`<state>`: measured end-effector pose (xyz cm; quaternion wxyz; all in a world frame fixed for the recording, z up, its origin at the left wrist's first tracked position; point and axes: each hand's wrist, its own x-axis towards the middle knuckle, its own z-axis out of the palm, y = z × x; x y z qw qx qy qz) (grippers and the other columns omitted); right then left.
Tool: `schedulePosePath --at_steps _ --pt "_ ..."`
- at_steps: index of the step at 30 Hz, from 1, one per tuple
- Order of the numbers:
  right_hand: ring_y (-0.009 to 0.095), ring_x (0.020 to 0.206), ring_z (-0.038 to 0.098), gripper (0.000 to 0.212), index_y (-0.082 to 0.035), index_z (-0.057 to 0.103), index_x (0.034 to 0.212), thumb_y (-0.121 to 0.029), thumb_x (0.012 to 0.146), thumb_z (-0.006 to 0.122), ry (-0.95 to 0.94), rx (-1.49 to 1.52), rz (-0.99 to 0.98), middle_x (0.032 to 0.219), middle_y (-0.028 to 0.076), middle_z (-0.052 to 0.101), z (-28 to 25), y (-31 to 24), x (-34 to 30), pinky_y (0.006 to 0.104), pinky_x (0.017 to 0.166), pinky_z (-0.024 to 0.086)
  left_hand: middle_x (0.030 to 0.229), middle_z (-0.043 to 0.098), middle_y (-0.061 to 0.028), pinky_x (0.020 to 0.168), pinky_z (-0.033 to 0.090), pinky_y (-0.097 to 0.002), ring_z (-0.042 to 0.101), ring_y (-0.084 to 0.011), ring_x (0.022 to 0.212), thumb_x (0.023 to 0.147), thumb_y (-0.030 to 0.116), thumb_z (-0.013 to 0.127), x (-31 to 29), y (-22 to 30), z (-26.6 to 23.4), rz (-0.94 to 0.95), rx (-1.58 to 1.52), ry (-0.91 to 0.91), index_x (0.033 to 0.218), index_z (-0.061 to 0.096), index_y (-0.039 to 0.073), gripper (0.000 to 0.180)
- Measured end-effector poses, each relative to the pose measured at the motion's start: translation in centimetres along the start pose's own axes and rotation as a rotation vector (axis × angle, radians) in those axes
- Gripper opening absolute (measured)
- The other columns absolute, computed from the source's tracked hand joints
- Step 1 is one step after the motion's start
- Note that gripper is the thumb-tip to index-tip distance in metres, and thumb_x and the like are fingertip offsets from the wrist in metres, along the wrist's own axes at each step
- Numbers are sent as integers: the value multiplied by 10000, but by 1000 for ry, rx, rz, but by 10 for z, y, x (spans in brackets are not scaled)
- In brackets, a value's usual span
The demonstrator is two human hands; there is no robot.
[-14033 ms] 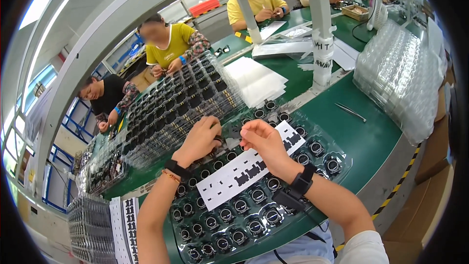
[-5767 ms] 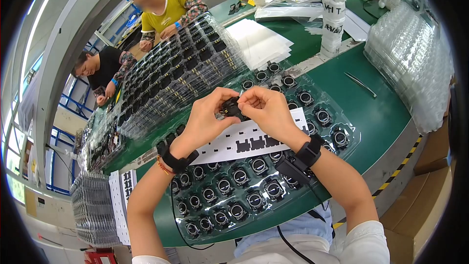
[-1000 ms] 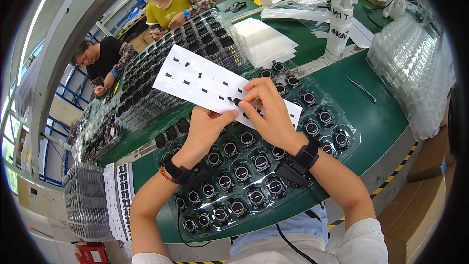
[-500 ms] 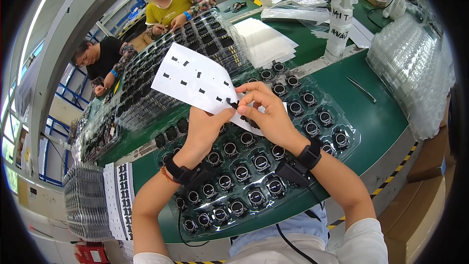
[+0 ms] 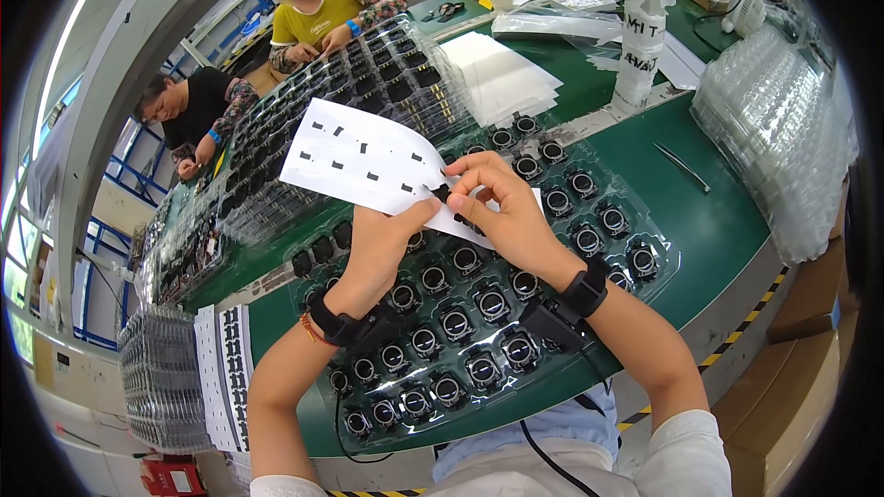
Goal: The person peels a black adhesive piece from a white backing sheet and presses it onto a small black electronic component. They then place the component into a green plastic tray and repeat the process.
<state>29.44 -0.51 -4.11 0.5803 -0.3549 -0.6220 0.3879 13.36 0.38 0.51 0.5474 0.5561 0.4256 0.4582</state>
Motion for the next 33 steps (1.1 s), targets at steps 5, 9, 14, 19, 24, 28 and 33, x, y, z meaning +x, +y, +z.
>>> schedulePosePath --at_steps 5,9,14,19,24,28,33 --pt "54 843 482 56 -51 589 841 -106 842 604 -20 -59 -59 1115 30 523 1 2 -1 213 725 408 958 578 -46 706 453 -256 563 -122 849 726 -48 564 2 -6 -2 73 51 8 1052 536 3 331" --pt "65 803 489 63 -52 587 829 -111 851 596 -39 62 22 1116 26 523 4 3 0 210 715 406 968 571 -50 712 450 -259 559 -124 858 723 -54 556 0 -5 2 64 58 26 1034 537 2 317" --pt "70 743 500 95 -43 573 847 -131 883 569 -6 410 198 1053 35 554 5 11 1 207 701 405 937 566 -40 653 443 -236 561 -111 811 750 -35 550 0 -10 1 105 25 27 1044 517 11 299" --pt "60 712 496 113 -39 557 886 -151 905 548 58 451 291 966 41 582 -4 7 4 208 690 406 981 574 -57 714 483 -264 579 -135 866 767 -34 550 -4 -4 1 8 -37 21 1084 502 4 324" --pt "72 697 500 106 -42 539 909 -148 913 534 137 380 267 857 30 575 -3 3 4 215 672 413 1042 580 -78 747 516 -292 595 -159 916 787 -27 562 -14 -4 0 -111 -133 41 1127 489 8 350" --pt "101 694 511 80 -28 538 886 -106 884 558 144 66 34 826 39 559 5 -3 -1 224 643 420 1063 580 -88 759 525 -297 598 -168 941 796 -13 572 -15 -6 -3 -103 -95 31 1143 484 10 358" --pt "151 708 530 75 -16 547 858 -41 818 606 96 -274 -280 838 61 544 7 -7 -3 248 618 430 1048 584 -87 747 528 -294 603 -165 918 796 -11 576 -15 -5 0 -80 -98 7 1124 496 2 338"
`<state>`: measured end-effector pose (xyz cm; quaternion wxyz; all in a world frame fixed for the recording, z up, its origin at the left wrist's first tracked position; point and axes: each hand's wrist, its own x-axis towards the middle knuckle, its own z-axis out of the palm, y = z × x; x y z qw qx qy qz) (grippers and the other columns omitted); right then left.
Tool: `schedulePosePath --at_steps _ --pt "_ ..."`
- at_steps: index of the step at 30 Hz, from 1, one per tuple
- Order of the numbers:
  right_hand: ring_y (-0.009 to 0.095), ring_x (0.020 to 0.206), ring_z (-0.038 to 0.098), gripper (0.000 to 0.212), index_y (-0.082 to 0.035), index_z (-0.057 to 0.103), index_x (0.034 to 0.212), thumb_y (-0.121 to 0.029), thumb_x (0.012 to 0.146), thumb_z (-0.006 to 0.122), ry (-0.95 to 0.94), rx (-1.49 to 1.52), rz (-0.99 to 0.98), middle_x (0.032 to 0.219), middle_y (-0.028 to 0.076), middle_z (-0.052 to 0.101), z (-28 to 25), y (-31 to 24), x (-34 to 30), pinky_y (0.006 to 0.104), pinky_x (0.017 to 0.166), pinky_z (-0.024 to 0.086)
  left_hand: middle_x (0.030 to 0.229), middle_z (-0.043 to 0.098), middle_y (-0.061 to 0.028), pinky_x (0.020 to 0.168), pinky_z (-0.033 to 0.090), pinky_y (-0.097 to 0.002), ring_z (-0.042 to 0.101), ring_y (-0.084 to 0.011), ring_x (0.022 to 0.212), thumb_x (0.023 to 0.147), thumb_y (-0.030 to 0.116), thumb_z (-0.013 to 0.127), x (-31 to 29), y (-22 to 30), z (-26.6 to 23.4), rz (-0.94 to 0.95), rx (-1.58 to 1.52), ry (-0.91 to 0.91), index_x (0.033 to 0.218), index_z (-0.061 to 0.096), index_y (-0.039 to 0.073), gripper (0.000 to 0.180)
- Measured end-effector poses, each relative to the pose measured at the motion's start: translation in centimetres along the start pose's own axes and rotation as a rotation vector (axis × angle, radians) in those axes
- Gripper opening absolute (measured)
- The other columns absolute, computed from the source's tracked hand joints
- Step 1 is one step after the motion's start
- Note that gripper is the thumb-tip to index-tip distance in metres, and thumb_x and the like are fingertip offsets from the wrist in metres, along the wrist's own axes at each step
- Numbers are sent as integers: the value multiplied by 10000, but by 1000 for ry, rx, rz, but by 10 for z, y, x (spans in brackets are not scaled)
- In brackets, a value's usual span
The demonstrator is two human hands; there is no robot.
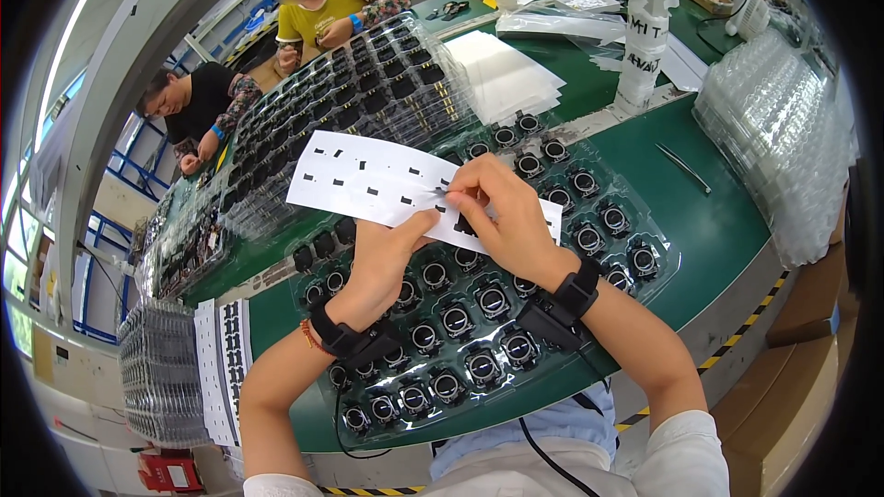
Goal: The person peels a black adhesive piece from a white backing sheet and presses it onto a small black electronic component. They then place the component into a green plastic tray and repeat the process.
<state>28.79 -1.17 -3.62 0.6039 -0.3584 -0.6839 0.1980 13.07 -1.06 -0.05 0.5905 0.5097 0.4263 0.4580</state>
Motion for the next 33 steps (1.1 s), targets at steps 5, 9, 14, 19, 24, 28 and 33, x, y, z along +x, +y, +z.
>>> schedulePosePath --at_steps 5,9,14,19,24,28,33 --pt "180 750 549 75 -26 565 840 -21 793 623 -59 45 -22 893 66 542 2 0 -2 273 640 448 1038 584 -84 742 528 -290 606 -155 895 797 -13 576 1 -1 -2 -6 -2 -11 1098 515 -5 308" --pt "182 763 559 82 -25 575 844 -26 786 632 -95 -25 -79 927 71 545 -1 2 -1 281 657 459 997 592 -68 714 510 -271 598 -132 869 790 -17 576 1 -2 -1 6 -2 1 1057 543 -11 269" --pt "165 764 557 95 -26 583 845 -31 774 645 -122 -58 -154 973 63 557 -1 7 1 268 658 454 925 601 -49 677 471 -255 579 -112 836 753 -12 582 2 -7 -6 164 258 15 1017 564 -19 265" --pt "100 784 537 53 -27 594 842 -53 810 627 -213 256 215 1037 39 567 -2 3 0 232 686 439 887 599 -43 668 453 -254 567 -107 792 721 -15 569 2 -8 -6 234 285 -5 985 569 -25 264" --pt "55 787 504 67 -17 596 839 -82 857 591 -199 490 383 1059 22 564 3 12 -1 205 713 419 873 598 -43 665 454 -256 564 -108 767 718 -24 550 3 -6 -7 189 216 -9 961 569 -30 244" --pt "48 787 494 89 -12 592 840 -95 871 579 -194 563 420 1064 17 558 1 11 -1 203 733 414 870 597 -41 663 453 -253 565 -106 772 722 -21 548 4 -4 -6 161 214 7 961 570 -30 240" --pt "47 799 488 90 -19 581 841 -101 877 572 -154 594 439 1064 16 545 2 13 -1 209 754 414 875 597 -37 666 452 -250 565 -103 777 726 -19 548 5 -2 -4 158 205 7 964 570 -30 239"
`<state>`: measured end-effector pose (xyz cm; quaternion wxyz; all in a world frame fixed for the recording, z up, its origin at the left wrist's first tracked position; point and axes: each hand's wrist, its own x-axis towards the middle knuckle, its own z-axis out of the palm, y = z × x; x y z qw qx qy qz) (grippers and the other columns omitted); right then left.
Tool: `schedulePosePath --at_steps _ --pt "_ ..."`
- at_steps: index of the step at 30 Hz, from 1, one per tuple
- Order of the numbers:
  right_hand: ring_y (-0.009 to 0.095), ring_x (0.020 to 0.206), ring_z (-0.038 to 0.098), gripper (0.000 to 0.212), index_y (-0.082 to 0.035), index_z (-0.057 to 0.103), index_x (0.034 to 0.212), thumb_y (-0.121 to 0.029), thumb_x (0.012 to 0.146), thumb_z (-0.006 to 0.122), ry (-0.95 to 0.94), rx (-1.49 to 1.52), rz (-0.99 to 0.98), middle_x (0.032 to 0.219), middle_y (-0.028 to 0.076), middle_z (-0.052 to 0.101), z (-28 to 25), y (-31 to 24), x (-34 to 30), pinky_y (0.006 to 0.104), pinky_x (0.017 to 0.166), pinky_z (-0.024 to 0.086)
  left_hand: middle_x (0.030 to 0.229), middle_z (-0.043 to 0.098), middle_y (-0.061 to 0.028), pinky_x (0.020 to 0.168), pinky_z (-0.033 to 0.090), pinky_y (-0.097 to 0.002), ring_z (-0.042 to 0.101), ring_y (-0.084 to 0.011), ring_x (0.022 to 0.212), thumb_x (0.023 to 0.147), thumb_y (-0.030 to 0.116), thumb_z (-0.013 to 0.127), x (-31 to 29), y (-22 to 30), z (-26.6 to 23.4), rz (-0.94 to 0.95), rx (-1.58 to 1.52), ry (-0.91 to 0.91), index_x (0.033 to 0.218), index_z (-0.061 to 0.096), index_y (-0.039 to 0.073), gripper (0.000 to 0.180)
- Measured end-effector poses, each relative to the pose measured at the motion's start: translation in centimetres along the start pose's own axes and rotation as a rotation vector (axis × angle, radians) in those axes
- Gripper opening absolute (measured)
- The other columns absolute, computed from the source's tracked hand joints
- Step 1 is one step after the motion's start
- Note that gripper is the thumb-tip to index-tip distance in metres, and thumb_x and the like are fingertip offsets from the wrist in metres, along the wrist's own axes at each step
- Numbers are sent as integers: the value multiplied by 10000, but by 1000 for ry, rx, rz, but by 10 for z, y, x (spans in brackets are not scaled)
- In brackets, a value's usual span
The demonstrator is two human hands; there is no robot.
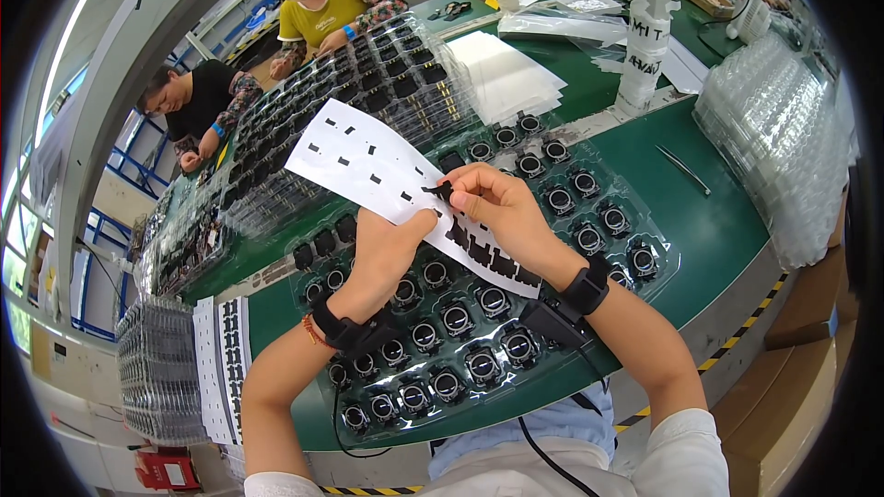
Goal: The person peels a black adhesive piece from a white backing sheet and presses it onto a small black electronic component. They then place the component into a green plastic tray and repeat the process.
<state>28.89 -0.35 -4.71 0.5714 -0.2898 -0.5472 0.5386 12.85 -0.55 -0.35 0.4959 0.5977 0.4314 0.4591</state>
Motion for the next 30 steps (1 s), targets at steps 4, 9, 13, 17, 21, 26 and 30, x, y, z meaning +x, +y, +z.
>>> schedulePosePath --at_steps 4,9,13,17,21,26,30 --pt "51 796 482 92 -23 568 843 -106 882 565 7 -50 -68 1065 14 529 1 2 -1 212 755 414 873 600 -32 670 452 -247 568 -101 777 726 -20 547 0 2 2 -9 11 7 961 573 -28 237" --pt "58 796 487 74 -27 561 851 -97 876 564 -6 -88 -96 1061 26 522 1 -3 -2 213 756 415 875 603 -30 666 448 -245 566 -98 777 729 -21 548 0 3 2 -5 15 17 965 580 -25 238" --pt "71 779 495 54 -29 561 858 -81 858 578 7 -273 -145 1061 45 527 4 -9 -5 221 733 425 875 605 -29 660 445 -243 564 -96 776 733 -21 550 0 2 2 -1 21 15 967 586 -24 237" --pt "87 771 508 49 -31 565 848 -60 829 600 15 -348 -227 1063 58 532 4 -7 -4 229 685 430 881 606 -35 659 449 -242 569 -102 781 738 -23 553 1 1 0 -27 10 6 974 585 -25 238" --pt "103 778 529 52 -29 575 821 -48 807 622 16 -439 -265 1064 65 542 5 -14 -6 238 653 432 909 605 -52 655 465 -250 585 -121 794 743 -23 560 -1 8 3 -110 -99 12 1007 566 -24 264" --pt "103 794 548 49 -23 617 795 -52 783 654 26 -458 -365 1047 75 559 4 -14 -6 231 656 434 946 596 -72 641 484 -263 599 -146 809 745 -23 571 -4 18 6 -186 -268 16 1048 537 -18 305" --pt "88 788 551 56 -17 643 791 -65 781 670 -5 -343 -283 1045 69 570 -1 -9 -4 228 686 445 937 589 -66 633 479 -261 595 -144 802 743 -26 571 -3 16 2 -180 -214 -4 1031 532 -12 291"
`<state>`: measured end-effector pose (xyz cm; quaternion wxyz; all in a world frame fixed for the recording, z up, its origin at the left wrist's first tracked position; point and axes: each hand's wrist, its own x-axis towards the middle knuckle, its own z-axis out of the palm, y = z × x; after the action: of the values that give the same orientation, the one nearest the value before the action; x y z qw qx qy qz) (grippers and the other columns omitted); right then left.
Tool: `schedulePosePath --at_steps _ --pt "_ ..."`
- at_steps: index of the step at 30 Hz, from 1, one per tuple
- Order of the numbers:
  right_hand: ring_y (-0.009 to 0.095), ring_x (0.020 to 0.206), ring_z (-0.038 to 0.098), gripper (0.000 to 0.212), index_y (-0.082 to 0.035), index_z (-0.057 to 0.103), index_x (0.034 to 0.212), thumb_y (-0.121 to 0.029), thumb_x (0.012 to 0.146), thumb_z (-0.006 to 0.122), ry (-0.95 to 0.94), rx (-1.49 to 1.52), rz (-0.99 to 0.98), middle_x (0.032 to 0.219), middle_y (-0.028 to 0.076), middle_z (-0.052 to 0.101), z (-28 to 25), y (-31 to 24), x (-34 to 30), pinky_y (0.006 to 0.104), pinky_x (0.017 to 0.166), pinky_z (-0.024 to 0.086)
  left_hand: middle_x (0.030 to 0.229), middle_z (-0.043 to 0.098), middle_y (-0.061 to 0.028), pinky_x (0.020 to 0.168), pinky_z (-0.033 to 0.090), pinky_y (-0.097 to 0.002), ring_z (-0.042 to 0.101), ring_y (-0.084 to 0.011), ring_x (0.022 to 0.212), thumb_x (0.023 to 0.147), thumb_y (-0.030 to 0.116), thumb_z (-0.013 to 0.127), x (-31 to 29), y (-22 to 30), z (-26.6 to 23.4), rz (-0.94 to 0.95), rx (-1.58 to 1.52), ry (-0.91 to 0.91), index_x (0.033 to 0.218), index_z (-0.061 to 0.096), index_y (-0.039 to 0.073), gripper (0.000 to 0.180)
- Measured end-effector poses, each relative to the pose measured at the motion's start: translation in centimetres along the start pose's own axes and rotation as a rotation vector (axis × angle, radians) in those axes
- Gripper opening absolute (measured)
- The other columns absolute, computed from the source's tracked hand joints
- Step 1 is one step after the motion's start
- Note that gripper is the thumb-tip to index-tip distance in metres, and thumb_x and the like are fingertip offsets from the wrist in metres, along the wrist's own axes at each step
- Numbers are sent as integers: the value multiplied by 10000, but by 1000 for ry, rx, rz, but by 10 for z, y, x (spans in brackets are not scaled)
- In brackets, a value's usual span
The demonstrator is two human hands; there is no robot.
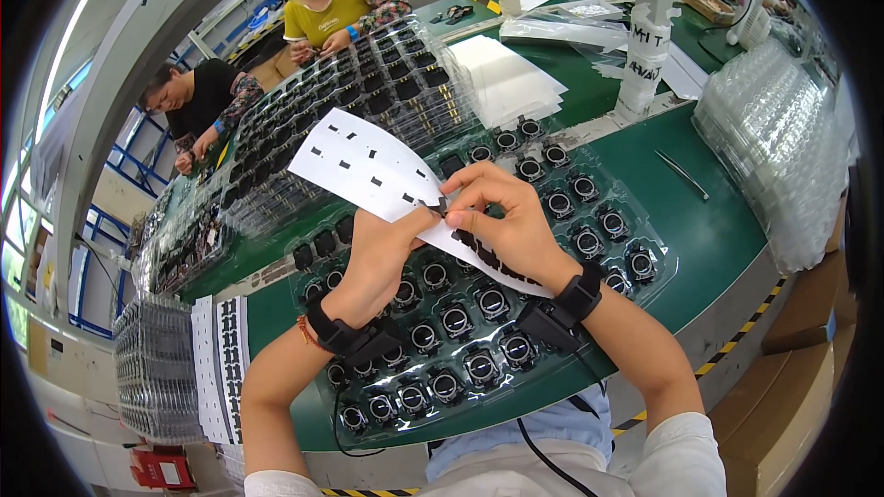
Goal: The person peels a black adhesive piece from a white backing sheet and presses it onto a small black electronic component. They then place the component into a green plastic tray and repeat the process.
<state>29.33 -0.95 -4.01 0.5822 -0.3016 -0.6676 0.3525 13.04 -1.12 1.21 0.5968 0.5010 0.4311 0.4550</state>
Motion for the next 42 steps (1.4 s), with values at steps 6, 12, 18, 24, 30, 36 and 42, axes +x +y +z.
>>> schedulePosePath --at_steps 6,12,18,24,30,36,42 --pt "71 801 556 61 -12 653 797 -71 795 669 -23 370 241 1054 51 574 0 0 1 232 754 457 899 577 -49 621 461 -254 579 -128 774 740 -33 562 1 -6 -2 67 49 -6 984 530 -3 249" --pt "75 819 561 55 -16 653 797 -69 796 667 -24 416 235 1053 48 569 0 1 1 228 767 453 886 570 -42 606 446 -250 568 -117 767 739 -37 553 -1 -3 1 49 -12 -16 972 527 5 239" --pt "73 791 549 63 -22 638 812 -77 798 665 -3 436 175 1056 45 556 1 1 2 217 745 444 918 574 -56 652 486 -266 583 -134 803 755 -31 554 0 -1 1 32 -26 -40 1008 517 -3 257" --pt "74 733 518 72 -31 618 810 -84 794 663 -17 36 19 1035 54 546 -2 -9 3 210 697 423 1011 570 -73 784 520 -306 592 -156 914 789 -12 540 -4 5 0 -32 -68 -68 1100 485 -9 315" --pt "96 708 526 82 -33 610 802 -64 758 672 -43 -151 -165 1038 74 539 -5 -9 4 227 691 425 1051 563 -74 807 518 -311 589 -158 940 798 -12 522 -6 7 -3 -76 -35 -89 1143 466 -4 350" --pt "118 741 550 88 -24 606 799 -23 735 666 -6 -90 -206 1062 88 529 1 -7 3 246 708 433 1006 582 -71 762 521 -310 595 -153 911 790 -22 564 -9 14 -3 -76 -146 -71 1077 507 -5 294" --pt "131 778 538 65 -18 595 808 -6 757 633 50 -120 -217 1096 103 506 6 -7 0 257 712 432 995 580 -68 756 499 -286 584 -144 898 777 -28 576 -7 3 -2 -35 -23 -66 1076 511 0 307"
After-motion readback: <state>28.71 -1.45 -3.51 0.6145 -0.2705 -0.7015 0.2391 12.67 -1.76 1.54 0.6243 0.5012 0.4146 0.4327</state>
